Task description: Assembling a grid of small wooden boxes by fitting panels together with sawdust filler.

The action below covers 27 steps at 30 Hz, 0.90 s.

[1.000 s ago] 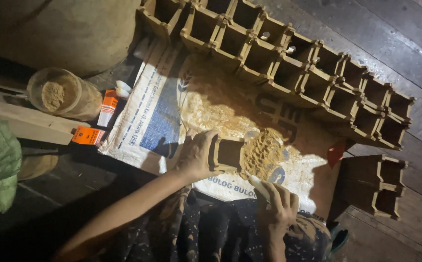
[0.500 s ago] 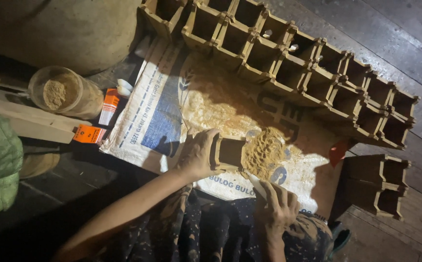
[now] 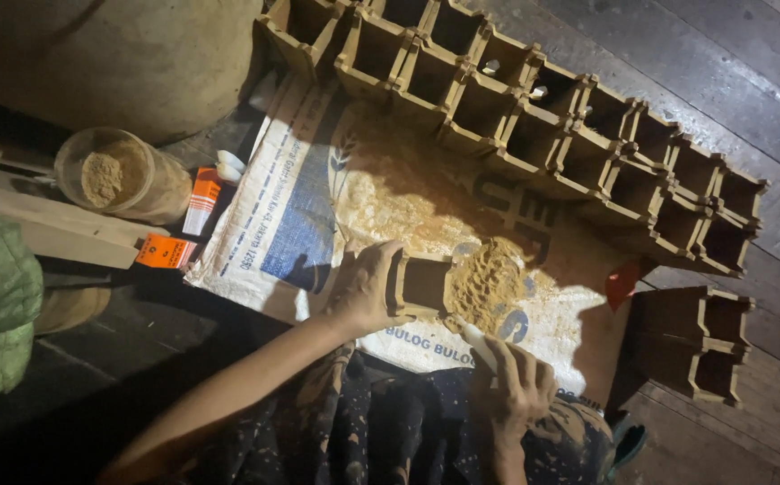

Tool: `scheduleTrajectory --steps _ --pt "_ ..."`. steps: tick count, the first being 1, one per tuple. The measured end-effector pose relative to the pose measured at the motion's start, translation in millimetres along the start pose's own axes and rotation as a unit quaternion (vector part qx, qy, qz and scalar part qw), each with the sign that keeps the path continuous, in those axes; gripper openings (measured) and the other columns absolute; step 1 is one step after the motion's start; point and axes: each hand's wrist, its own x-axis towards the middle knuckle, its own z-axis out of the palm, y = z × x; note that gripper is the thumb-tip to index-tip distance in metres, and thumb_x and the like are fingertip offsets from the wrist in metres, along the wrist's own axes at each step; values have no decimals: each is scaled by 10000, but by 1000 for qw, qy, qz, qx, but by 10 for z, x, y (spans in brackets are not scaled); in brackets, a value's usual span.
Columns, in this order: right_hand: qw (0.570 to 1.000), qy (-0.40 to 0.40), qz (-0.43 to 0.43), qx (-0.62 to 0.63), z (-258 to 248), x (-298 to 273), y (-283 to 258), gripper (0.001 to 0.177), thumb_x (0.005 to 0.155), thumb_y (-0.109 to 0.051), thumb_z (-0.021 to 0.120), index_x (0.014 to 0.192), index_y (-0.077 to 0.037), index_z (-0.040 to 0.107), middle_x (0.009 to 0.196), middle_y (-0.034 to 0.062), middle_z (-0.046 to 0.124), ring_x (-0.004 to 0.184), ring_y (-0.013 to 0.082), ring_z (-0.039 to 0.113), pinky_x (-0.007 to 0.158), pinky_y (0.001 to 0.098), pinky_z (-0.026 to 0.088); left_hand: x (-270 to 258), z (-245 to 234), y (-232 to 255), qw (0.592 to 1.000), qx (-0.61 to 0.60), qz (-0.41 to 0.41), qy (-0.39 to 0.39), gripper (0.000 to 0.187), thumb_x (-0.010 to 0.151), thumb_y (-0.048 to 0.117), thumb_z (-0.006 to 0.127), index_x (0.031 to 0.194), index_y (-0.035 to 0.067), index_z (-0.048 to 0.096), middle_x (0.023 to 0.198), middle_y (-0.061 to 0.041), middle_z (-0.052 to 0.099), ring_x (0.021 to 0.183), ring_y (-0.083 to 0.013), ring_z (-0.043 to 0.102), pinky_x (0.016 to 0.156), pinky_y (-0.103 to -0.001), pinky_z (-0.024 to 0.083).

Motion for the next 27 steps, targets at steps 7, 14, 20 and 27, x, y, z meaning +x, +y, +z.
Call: scheduleTrajectory --steps 7,14,20,27 --pt "1000 -13 22 -15 3 93 21 307 892 -571 699 1029 -303 763 844 -55 756 704 85 590 642 239 422 -24 -52 -27 995 31 82 51 1282 566 235 1031 1516 71 184 1467 -209 355 1336 -342 404 1129 -387 386" --pt "914 -155 280 250 -46 103 -20 301 890 -242 768 1164 -144 693 992 62 671 906 267 583 779 386 442 -59 -25 1 1000 -12 -11 15 1301 588 75 1002 1551 184 134 1542 -159 272 1395 -343 339 1104 -426 422" --pt "766 -171 476 397 -38 237 -108 416 866 -215 770 1250 -64 721 1090 55 719 956 125 651 904 254 494 -90 -195 13 983 66 104 135 1188 569 569 947 1438 51 324 1306 -196 534 1190 -328 556 978 -419 544" --pt "684 -147 551 456 235 125 -53 411 830 -120 787 1206 26 710 1139 144 721 1060 141 611 920 262 461 185 -664 17 908 -222 109 338 882 688 178 851 1368 98 295 1274 -178 514 1090 -252 597 878 -339 631"
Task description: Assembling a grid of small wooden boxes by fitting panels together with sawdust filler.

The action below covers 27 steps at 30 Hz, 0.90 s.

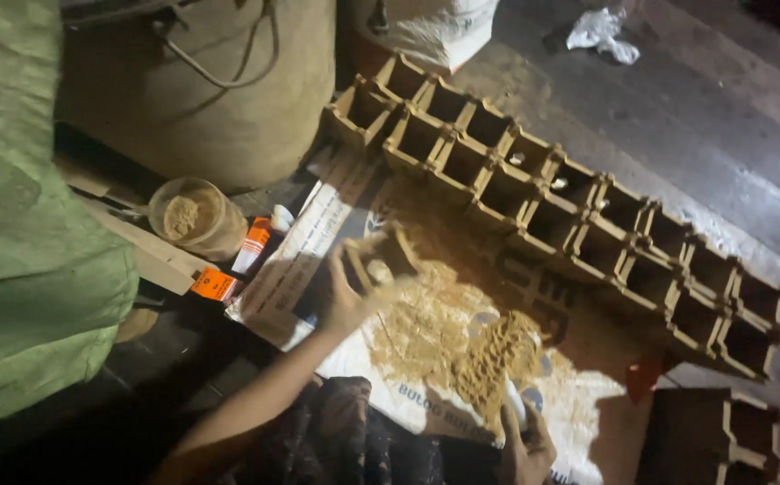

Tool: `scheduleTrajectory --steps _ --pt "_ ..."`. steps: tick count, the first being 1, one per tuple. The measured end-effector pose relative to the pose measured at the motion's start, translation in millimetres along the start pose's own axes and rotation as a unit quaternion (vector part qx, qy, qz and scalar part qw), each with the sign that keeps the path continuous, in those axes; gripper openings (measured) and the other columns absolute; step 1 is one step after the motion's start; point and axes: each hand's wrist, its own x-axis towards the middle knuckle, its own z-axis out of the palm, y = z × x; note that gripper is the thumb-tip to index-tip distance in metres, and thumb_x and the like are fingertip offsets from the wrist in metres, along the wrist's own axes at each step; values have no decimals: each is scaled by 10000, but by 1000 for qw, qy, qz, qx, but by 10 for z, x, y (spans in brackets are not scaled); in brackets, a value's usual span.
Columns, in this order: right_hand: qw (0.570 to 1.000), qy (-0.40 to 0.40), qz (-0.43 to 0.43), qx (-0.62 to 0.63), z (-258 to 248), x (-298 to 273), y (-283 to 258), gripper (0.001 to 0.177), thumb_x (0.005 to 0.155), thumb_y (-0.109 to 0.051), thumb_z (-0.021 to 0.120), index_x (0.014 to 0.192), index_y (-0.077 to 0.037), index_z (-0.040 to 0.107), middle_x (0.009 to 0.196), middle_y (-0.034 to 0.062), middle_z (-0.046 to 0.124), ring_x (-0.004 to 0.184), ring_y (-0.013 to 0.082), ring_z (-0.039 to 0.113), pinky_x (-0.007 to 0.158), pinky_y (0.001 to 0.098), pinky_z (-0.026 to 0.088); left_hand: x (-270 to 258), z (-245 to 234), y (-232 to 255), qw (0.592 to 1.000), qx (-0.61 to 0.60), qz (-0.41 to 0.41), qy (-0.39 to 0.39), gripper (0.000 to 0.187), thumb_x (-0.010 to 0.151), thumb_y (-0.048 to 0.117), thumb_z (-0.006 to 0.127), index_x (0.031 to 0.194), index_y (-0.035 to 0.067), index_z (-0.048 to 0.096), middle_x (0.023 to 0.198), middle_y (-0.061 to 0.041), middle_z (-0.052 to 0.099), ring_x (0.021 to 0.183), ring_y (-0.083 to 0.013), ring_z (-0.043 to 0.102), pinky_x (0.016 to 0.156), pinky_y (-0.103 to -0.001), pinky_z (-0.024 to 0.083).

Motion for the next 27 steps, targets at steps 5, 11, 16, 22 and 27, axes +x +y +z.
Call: scheduleTrajectory --steps 5,11,16,22,27 --pt "996 34 -53 69 70 220 477 422 762 -138 847 1149 -28 723 722 45 559 664 79 499 641 180 412 647 -127 16 948 192 -54 248 1065 552 560 923 1348 74 409 1279 -180 604 1118 -328 604 975 -475 469" --pt "997 -5 -35 65 -3 291 430 476 885 -79 715 1337 40 628 1089 211 706 946 228 654 875 287 507 1282 -161 -654 940 140 -40 308 1073 663 307 920 1464 91 240 1440 -261 376 1283 -416 494 1057 -566 463" --pt "999 -19 -19 37 -92 416 595 484 865 -131 741 1300 46 621 896 259 699 801 268 651 734 297 482 1501 -214 -1037 939 199 -163 229 1188 725 349 878 1570 31 105 1617 -268 191 1500 -421 219 1216 -512 217" --pt "999 13 25 44 -75 253 350 405 872 -147 744 1229 8 634 996 228 689 859 307 656 745 366 518 1572 -200 -1022 933 188 -182 247 1204 708 320 877 1573 69 78 1615 -249 210 1457 -432 303 1162 -540 306" --pt "992 42 -115 13 -60 303 533 348 858 -146 769 1150 -6 642 986 157 699 867 231 662 821 277 494 1615 -200 -1147 941 136 -175 257 1234 753 297 880 1574 50 -8 1630 -279 201 1482 -437 299 1208 -503 282"
